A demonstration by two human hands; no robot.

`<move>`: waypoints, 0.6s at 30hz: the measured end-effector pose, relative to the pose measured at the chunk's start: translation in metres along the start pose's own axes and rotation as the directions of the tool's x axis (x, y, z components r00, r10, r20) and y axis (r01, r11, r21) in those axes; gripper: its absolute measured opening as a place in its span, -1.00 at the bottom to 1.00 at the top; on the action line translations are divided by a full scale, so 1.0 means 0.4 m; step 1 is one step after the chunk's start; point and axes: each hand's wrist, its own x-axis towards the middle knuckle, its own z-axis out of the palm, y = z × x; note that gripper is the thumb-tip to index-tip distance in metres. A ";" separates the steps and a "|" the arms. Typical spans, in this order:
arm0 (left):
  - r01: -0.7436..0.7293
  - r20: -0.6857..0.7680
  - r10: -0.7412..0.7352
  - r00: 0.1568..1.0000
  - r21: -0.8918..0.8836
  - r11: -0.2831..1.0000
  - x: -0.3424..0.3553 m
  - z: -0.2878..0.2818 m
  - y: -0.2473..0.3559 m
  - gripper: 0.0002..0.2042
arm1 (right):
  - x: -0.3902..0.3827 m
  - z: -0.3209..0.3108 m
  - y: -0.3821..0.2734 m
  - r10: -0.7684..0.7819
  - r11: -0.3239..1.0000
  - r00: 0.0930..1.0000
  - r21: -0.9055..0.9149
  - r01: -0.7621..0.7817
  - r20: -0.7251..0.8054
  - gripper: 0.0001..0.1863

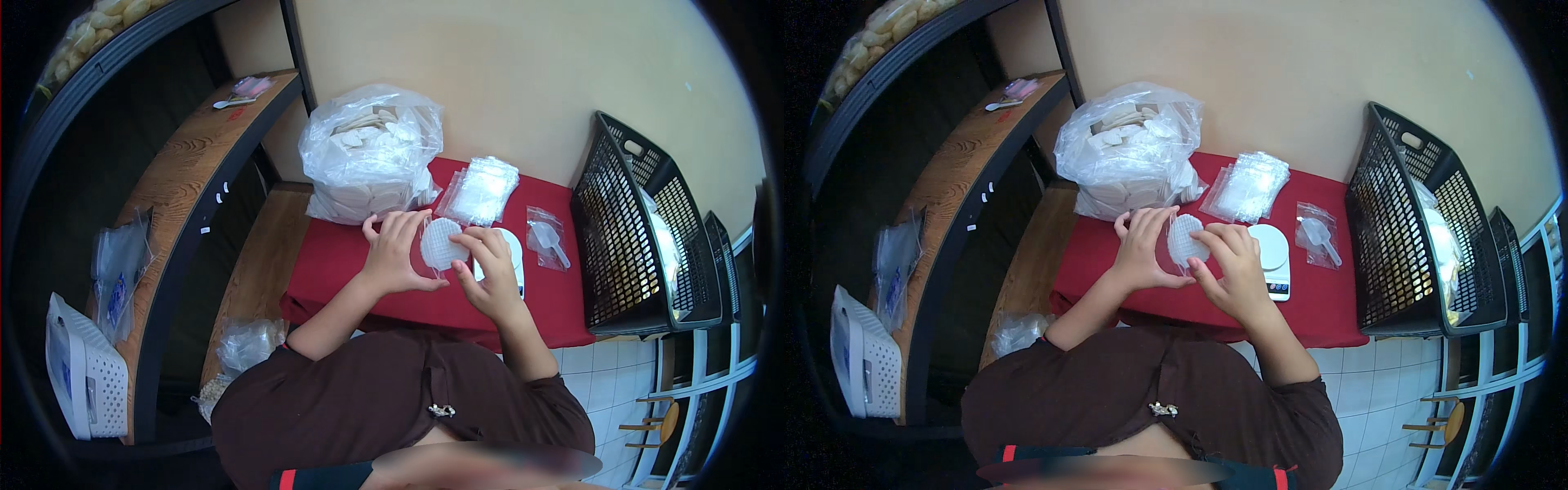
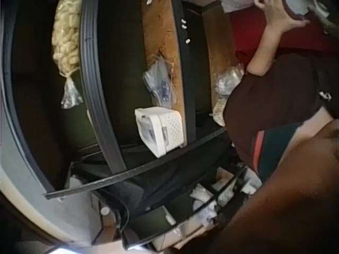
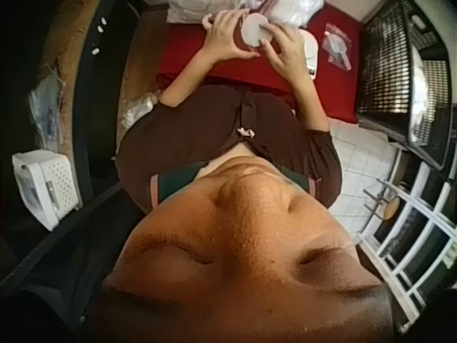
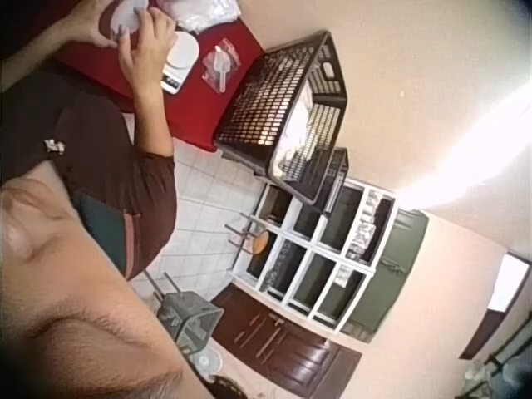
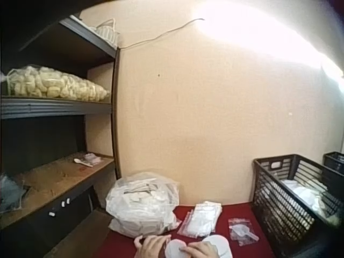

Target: Weighing and packaging white disc-shaped wafers into small plastic bags.

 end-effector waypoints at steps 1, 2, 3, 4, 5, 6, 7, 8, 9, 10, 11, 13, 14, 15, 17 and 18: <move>0.021 0.008 -0.021 1.000 -0.009 1.000 -0.002 0.000 -0.005 0.12 | 0.005 0.004 -0.007 -0.006 1.000 0.999 -0.009 0.007 0.044 -0.57; 0.043 0.015 -0.043 0.999 -0.017 0.999 -0.003 -0.002 -0.010 0.12 | 0.011 0.012 -0.015 -0.009 1.000 0.999 -0.012 0.010 0.044 -0.57; 0.042 0.011 -0.042 0.999 -0.017 0.999 -0.005 -0.004 -0.013 0.12 | 0.015 0.022 -0.025 0.008 1.000 0.999 0.008 -0.008 0.045 -0.50; 0.061 0.005 -0.061 0.998 -0.026 0.998 -0.006 -0.007 -0.016 0.13 | 0.019 0.029 -0.032 0.025 0.999 0.999 0.028 -0.026 0.046 -0.43; 0.081 -0.001 -0.081 0.997 -0.035 0.996 -0.009 -0.011 -0.021 0.13 | 0.020 0.039 -0.032 0.024 0.997 0.999 0.077 -0.026 0.028 -0.32; 0.083 -0.005 -0.083 0.997 -0.033 0.996 -0.012 -0.015 -0.028 0.13 | 0.025 0.049 -0.037 0.029 0.988 0.999 0.153 -0.024 -0.031 -0.35; 0.105 -0.003 -0.105 0.994 -0.046 0.993 -0.015 -0.020 -0.034 0.13 | 0.023 0.062 -0.041 0.048 0.984 0.995 0.173 -0.033 -0.085 -0.37; 0.128 0.000 -0.128 0.992 -0.058 0.990 -0.019 -0.023 -0.041 0.14 | 0.020 0.075 -0.042 0.068 0.980 0.988 0.194 -0.041 -0.138 -0.40; 0.131 -0.003 -0.132 0.991 -0.056 0.990 -0.024 -0.026 -0.048 0.14 | 0.022 0.084 -0.041 0.065 0.980 0.989 0.196 -0.038 -0.135 -0.40; 0.134 -0.018 -0.135 0.991 -0.066 0.989 -0.029 -0.027 -0.056 0.14 | 0.025 0.090 -0.040 0.051 0.984 0.993 0.173 -0.032 -0.107 -0.47; 0.134 -0.033 -0.136 0.990 -0.076 0.988 -0.032 -0.029 -0.062 0.14 | 0.028 0.096 -0.039 0.039 0.989 0.996 0.148 -0.026 -0.080 -0.55; 0.141 -0.034 -0.145 0.989 -0.092 0.986 -0.037 -0.034 -0.069 0.14 | 0.031 0.115 -0.033 0.044 0.982 0.999 0.186 -0.040 -0.018 -0.63; 0.147 -0.035 -0.152 0.988 -0.108 0.983 -0.040 -0.035 -0.073 0.14 | 0.034 0.125 -0.032 0.048 0.973 0.998 0.223 -0.057 0.044 -0.71; 0.150 -0.037 -0.155 0.987 -0.108 0.983 -0.046 -0.033 -0.080 0.14 | 0.041 0.138 -0.039 0.064 0.976 0.997 0.207 -0.072 0.042 -0.80; 0.148 -0.023 -0.151 0.988 -0.104 0.984 -0.059 -0.024 -0.091 0.15 | 0.043 0.155 -0.039 0.098 0.970 0.987 0.210 -0.124 0.127 -0.79; 0.151 -0.028 -0.154 0.988 -0.105 0.983 -0.066 -0.023 -0.092 0.15 | 0.049 0.162 -0.043 0.134 0.962 0.969 0.208 -0.177 0.208 -0.79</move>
